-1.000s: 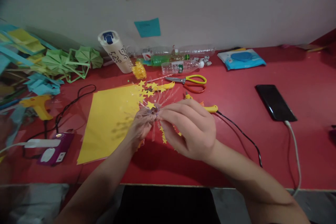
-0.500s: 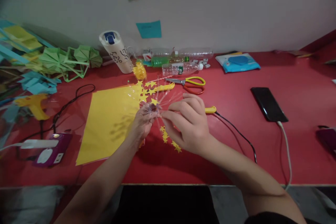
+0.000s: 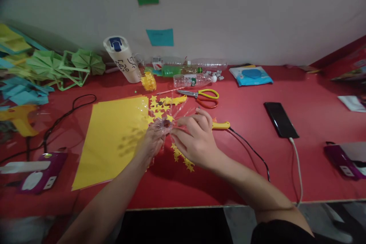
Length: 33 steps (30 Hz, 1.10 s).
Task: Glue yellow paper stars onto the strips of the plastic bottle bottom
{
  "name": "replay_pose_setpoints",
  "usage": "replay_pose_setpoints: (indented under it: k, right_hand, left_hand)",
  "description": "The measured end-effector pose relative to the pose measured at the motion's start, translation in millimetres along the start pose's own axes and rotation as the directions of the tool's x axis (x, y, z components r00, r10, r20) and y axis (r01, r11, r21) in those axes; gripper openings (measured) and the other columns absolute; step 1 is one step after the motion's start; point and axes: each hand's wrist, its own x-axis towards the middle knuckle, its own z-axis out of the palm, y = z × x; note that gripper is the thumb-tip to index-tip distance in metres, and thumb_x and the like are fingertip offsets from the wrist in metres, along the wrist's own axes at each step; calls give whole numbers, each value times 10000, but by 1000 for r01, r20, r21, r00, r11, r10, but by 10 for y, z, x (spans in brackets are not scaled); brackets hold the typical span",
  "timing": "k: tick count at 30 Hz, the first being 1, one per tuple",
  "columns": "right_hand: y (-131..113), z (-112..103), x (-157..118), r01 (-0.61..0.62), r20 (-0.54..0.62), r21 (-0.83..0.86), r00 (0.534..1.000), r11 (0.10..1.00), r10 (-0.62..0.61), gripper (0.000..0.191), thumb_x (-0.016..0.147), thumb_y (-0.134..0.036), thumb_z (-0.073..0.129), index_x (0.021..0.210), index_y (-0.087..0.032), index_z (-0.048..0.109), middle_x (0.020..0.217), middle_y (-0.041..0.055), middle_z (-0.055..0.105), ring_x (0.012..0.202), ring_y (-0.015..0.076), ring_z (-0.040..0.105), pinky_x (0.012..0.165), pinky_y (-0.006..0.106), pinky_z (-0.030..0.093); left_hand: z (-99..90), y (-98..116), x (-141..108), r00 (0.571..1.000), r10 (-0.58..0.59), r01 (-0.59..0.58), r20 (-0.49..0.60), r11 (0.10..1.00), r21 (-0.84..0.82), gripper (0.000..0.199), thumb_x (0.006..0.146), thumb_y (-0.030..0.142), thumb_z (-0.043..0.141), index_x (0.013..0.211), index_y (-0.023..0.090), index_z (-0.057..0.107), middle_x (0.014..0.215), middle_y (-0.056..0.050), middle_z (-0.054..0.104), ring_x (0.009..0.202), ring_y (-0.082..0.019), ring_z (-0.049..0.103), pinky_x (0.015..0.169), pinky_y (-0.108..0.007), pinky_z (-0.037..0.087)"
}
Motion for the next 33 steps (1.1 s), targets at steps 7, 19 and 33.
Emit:
replay_pose_setpoints:
  k: [7, 19, 33]
  right_hand:
    - [-22, -68, -17, 20, -34, 21, 999, 1000, -19, 88, 869, -177, 663, 826, -253, 659, 906, 18, 579, 890, 189, 506, 971, 441, 435]
    - [-45, -55, -40, 34, -85, 22, 996, 999, -32, 117, 861, -154, 658, 777, -235, 650, 855, 17, 503, 854, 183, 474, 967, 444, 421]
    - [-96, -126, 14, 37, -56, 21, 998, 999, -36, 58, 864, -194, 669, 834, -243, 659, 865, 18, 562, 862, 189, 489, 949, 431, 438]
  left_hand:
    - [25, 5, -43, 1000, 14, -13, -19, 999, 31, 325, 540, 152, 839, 825, 243, 713, 722, 28, 699, 688, -149, 642, 679, -268, 518]
    - [76, -3, -132, 998, 19, -22, 63, 999, 45, 398, 487, 198, 881, 830, 174, 683, 708, 5, 671, 701, -151, 656, 740, -280, 525]
    - [147, 69, -110, 994, 26, -26, 105, 1000, 2, 436, 473, 297, 941, 836, 198, 721, 814, 5, 718, 719, -119, 649, 704, -231, 517]
